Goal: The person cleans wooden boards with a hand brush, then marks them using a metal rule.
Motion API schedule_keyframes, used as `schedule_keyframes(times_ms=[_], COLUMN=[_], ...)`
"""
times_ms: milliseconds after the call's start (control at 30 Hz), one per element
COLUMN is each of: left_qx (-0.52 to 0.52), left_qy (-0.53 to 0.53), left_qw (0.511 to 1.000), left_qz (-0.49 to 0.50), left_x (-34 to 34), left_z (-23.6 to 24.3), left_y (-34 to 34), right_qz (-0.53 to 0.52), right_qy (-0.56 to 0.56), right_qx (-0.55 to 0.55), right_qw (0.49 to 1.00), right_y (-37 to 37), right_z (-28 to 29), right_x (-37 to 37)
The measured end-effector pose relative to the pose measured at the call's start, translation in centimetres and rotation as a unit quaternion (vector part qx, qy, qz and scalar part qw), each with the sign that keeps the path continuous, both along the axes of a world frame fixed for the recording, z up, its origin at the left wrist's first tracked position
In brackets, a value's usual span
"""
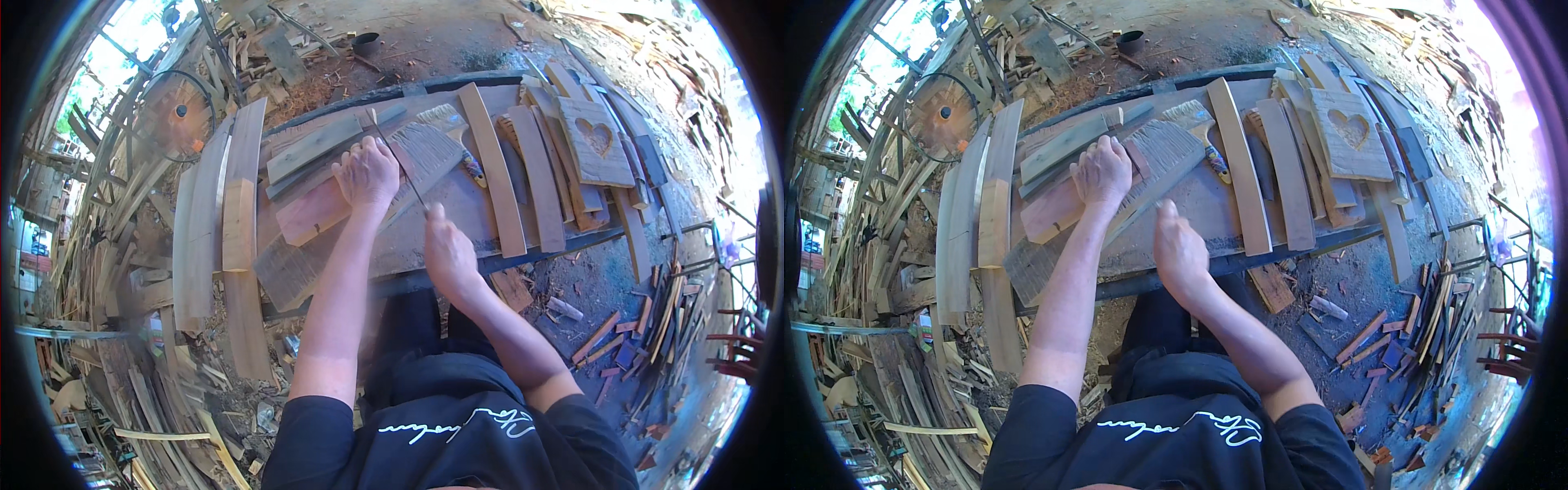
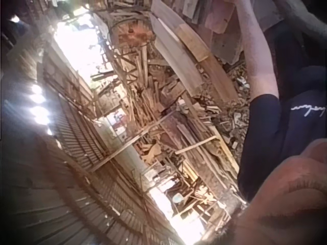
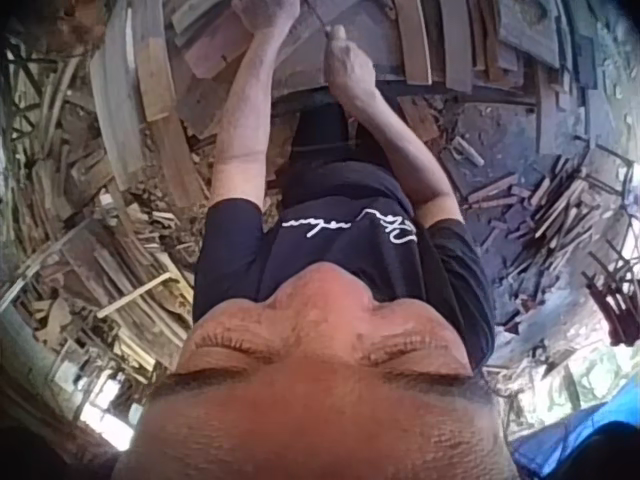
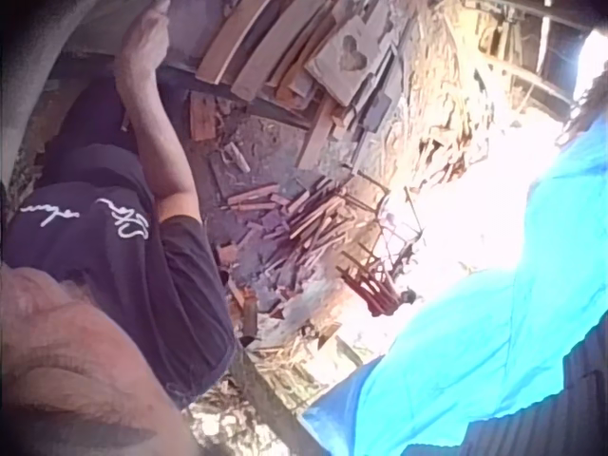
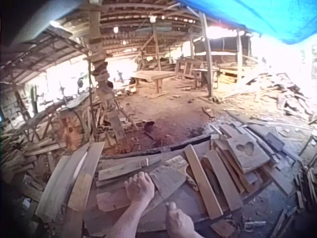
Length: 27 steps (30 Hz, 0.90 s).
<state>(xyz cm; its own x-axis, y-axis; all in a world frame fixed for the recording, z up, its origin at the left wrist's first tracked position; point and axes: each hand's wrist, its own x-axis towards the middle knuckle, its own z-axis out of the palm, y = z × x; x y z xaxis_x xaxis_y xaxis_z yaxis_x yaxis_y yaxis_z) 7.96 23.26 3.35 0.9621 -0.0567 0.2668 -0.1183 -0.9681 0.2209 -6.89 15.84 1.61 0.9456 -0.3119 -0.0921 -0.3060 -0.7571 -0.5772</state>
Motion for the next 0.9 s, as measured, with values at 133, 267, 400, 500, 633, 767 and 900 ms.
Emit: schedule_keyframes(times_ms=[133,267,400,500,633,767,900], left_qx=[0.005,0.003,0.011,0.012,0.009,0.01,0.013], left_qy=[0.011,0.01,0.002,0.014,0.021,-0.013,0.015], left_qw=[1.0,1.0,1.0,1.0,1.0,1.0,1.0], left_qz=[-0.007,0.008,-0.009,-0.011,0.002,-0.01,-0.008], left_x=[0.2,0.2,0.0,0.2,0.4,0.1,0.3], left_z=[-0.4,-0.6,-0.2,-0.4,-0.7,-0.5,-0.4], left_y=[-0.5,0.4,0.1,-0.2,0.3,0.2,-0.4], right_qz=[0.01,0.03,0.018,0.019,0.027,0.013,0.002], right_qy=[-0.05,0.017,-0.028,-0.007,-0.035,-0.006,-0.019], right_qx=[-0.018,0.006,0.005,-0.022,0.004,-0.005,-0.04], right_qw=[0.999,0.999,0.999,1.0,0.999,1.0,0.999], right_y=[-0.7,-0.5,-0.5,-0.3,-0.6,-0.2,-0.1], right_z=[-0.1,0.9,0.6,0.9,-0.2,0.0,-0.5], right_x=[4.4,-0.1,1.0,4.9,1.5,0.4,4.4])
